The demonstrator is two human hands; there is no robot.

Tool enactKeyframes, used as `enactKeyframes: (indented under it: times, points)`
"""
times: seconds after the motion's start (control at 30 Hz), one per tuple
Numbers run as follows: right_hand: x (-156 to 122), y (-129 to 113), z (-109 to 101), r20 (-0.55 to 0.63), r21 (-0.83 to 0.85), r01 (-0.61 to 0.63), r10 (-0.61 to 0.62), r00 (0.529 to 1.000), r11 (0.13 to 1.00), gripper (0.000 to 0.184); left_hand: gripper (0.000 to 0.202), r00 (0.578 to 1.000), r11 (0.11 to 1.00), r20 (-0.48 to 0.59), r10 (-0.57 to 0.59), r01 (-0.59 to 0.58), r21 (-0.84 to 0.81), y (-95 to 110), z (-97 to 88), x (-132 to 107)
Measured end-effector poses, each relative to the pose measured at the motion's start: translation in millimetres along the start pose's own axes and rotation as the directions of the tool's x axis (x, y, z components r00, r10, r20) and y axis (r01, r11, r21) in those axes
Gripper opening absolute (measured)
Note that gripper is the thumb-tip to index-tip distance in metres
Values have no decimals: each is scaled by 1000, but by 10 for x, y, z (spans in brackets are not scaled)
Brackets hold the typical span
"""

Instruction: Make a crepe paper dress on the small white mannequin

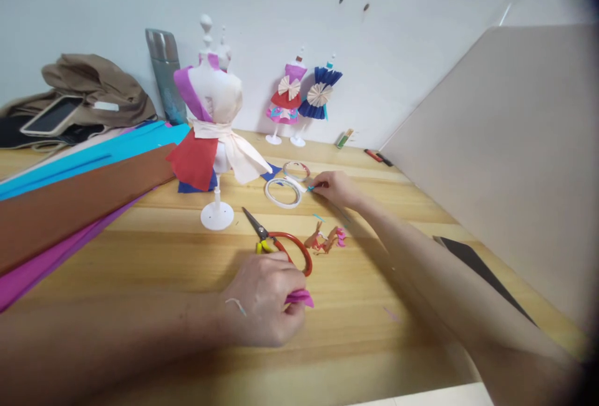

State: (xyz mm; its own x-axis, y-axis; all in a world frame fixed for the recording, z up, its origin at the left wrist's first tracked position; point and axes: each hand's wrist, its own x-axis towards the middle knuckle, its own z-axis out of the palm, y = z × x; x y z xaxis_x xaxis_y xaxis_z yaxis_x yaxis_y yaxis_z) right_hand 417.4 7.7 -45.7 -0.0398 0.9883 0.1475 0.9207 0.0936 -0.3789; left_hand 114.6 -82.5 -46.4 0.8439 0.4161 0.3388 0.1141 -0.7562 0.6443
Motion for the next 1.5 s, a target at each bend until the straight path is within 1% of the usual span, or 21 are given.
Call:
enactKeyframes:
  times: [0.07,0.2,0.23,0.33,0.37,0.43,0.53,0.6,0.67,0.73,0.83,0.9,0.97,1.07,1.2,1.3,1.4,1.5]
  points:
    - [72,-15,0,38,31,13,-14,999,999,17,24,1000,1000,-7,22,-21,9,-9,17,-5]
    - [187,-65,29,139,68,57,-66,988,996,29,23,999,999,-12,36,-36,-1,-16,28,-7]
    - [206,-67,44,158,67,61,-70,985,996,28,23,999,999,-7,39,-39,-6,-16,26,-6]
    - [227,-31,72,177,39,43,-50,983,998,10,22,999,999,2,48,-48,-11,-16,13,-5]
    - [221,-5,64,172,25,31,-35,984,999,11,22,999,999,1,53,-53,-10,-15,9,-5]
    - [189,68,13,146,-5,-4,4,989,1000,18,23,998,998,-11,65,-65,-4,-14,7,-4]
    - [96,203,-116,72,-44,-92,95,993,995,18,23,997,998,-35,64,-64,-3,-10,11,-2]
    - [12,286,-185,32,-66,-159,162,986,985,20,23,998,999,-50,38,-38,-9,-3,15,-3]
    - [-83,335,-209,22,-74,-203,205,978,976,22,24,999,1000,-54,-4,3,-21,7,16,-7]
    - [-177,335,-193,52,-55,-216,219,974,975,21,25,998,999,-44,-44,42,-31,19,12,-14]
    - [-289,244,-150,162,14,-206,201,966,978,20,25,998,997,-24,-66,65,-45,30,0,-20]
    - [-331,136,-128,219,61,-190,173,960,980,19,25,998,996,-14,-67,66,-55,25,-8,-20]
    - [-359,5,-112,231,91,-157,133,964,983,17,25,998,996,-14,-66,65,-61,14,-11,-18]
    - [-409,-201,-110,221,105,-69,45,974,992,12,24,997,996,-25,-68,66,-54,0,-7,-20]
    - [-481,-397,-165,289,124,45,-79,954,991,14,24,998,996,-22,-58,57,-64,8,-5,-14]
    - [-435,-455,-182,245,86,95,-113,963,992,24,24,998,995,-6,-60,59,-77,16,-10,-2]
    - [-312,-498,-118,198,18,156,-156,968,988,34,24,998,996,-1,-66,66,-67,15,-19,2]
    - [-226,-555,-25,198,-37,231,-219,955,972,35,25,998,997,3,-59,59,-52,12,-23,-4]
